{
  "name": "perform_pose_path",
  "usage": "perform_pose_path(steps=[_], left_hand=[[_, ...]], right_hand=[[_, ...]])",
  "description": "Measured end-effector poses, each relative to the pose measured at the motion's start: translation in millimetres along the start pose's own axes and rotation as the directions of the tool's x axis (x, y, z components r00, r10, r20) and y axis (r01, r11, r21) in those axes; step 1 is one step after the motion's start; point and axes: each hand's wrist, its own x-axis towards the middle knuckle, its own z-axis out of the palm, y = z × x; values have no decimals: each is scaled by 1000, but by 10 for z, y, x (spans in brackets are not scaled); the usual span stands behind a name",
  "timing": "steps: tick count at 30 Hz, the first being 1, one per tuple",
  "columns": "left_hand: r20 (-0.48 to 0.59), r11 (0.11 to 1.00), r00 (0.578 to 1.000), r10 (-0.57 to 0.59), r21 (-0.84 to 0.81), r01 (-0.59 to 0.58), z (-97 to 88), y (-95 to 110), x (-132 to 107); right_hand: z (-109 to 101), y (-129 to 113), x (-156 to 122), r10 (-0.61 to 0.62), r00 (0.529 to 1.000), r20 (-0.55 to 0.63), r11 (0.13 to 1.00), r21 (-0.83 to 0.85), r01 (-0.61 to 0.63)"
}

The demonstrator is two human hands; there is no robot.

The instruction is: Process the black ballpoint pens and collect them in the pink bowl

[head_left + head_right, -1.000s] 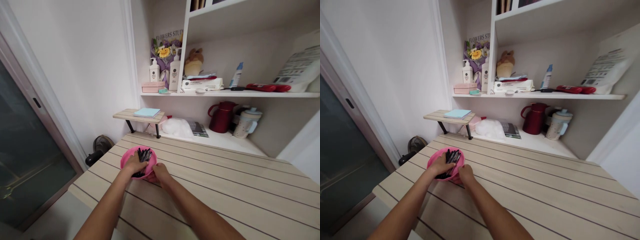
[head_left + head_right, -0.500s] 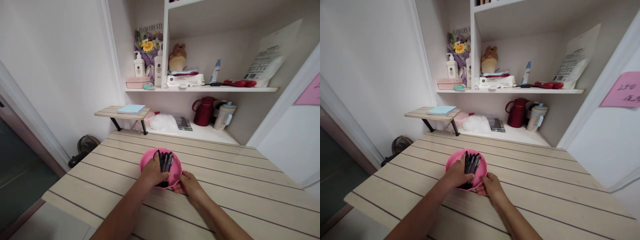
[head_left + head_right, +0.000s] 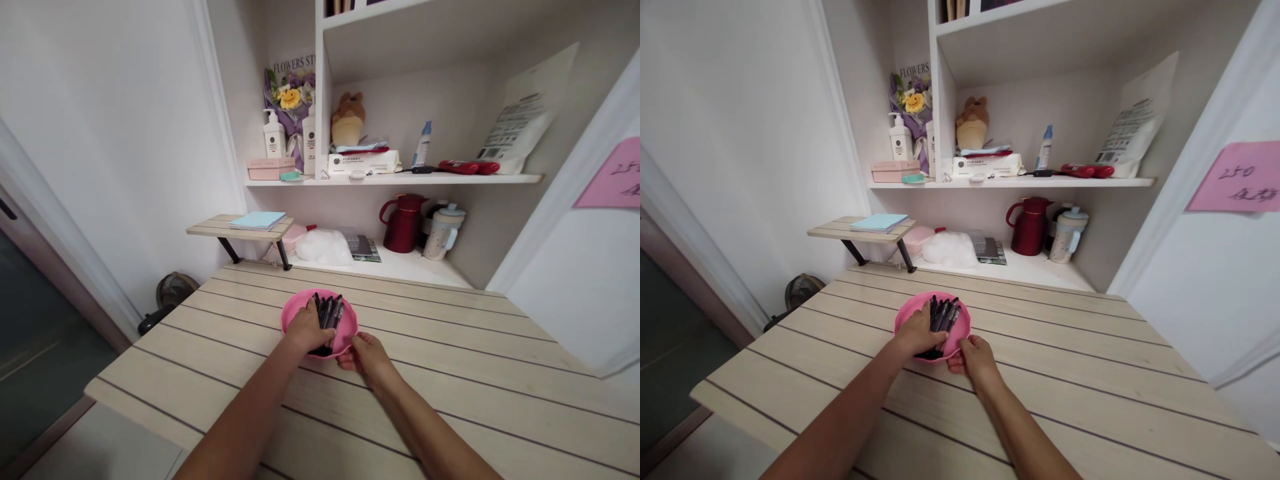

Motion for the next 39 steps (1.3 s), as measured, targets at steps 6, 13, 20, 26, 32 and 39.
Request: perform_pose_path(steps=[6,13,20,26,32,39], left_hand=[[-9,999,1000,-16,46,17,-6,81,182],[-42,990,997,-60,122,65,-18,11,317],[-42,982,994,-103,152,108,0,72,295],[-207,995,975,78,73,-64,-144,173,33],[-193,786,964,184,-561,-262,-1,236,-660],[-228,593,971,65,-774,-221,-55,287,-820]], right_hand=[[42,-36,130,-61,998,-15,995,78,62],[-22,-84,-173,-67,994,92,986,157,52],[-151,114,-708,29,971,236,995,-96,-6],[-357,251,-1145,-7,947,321,960,-264,96],[-650,51,-1321,-265,960,87,939,-201,277],[-646,-404,-1369,-548,830,-101,836,-38,547]])
